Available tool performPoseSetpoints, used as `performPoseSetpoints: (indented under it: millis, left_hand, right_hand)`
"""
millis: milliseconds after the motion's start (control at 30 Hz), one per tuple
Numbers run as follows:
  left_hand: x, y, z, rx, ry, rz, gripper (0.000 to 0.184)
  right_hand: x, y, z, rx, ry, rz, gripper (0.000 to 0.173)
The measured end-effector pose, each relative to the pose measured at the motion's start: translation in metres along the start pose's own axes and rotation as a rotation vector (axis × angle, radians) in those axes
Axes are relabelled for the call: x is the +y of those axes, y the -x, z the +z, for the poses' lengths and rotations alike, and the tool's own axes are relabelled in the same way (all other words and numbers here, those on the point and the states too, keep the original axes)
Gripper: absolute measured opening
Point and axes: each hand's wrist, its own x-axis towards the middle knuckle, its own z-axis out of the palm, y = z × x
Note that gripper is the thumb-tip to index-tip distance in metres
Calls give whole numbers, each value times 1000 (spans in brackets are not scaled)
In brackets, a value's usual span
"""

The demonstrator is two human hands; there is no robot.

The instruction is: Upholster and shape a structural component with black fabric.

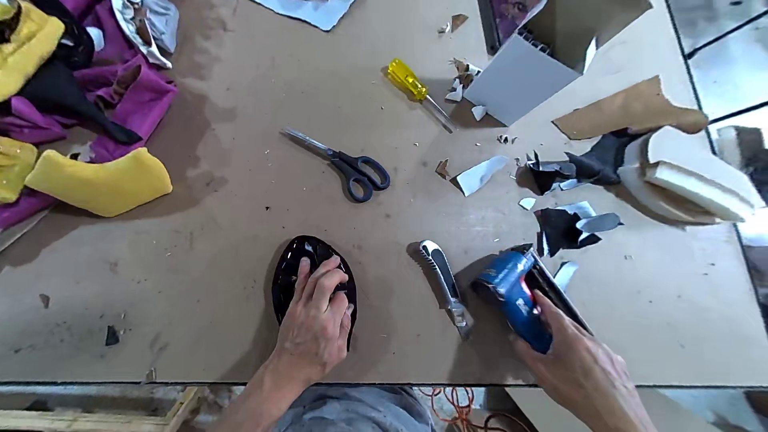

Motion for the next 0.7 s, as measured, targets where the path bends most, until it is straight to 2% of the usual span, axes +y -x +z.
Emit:
performPoseSetpoints:
  millis: [67,133,233,300,400,700]
  left_hand:
    - [0,0,2,30,22,-9,31]
    - [1,1,2,41,40,-22,30]
    - [1,-1,1,36,71,-14,26]
    - [1,0,2,59,81,-17,23]
    - [1,1,2,53,96,-36,21]
    - [2,0,0,18,69,-27,6]
  right_hand:
    - [-8,5,-36,-53,10,41,61]
    - [-24,7,-72,-97,-6,-25,45]
    - [-68,5,-97,-169,-29,-357,34]
    - [-104,-6,-97,-257,-49,-576,36]
    - [-134,-22,-79,-361,-13,-739,40]
    - [-142,-32,-49,-401,48,-832,38]
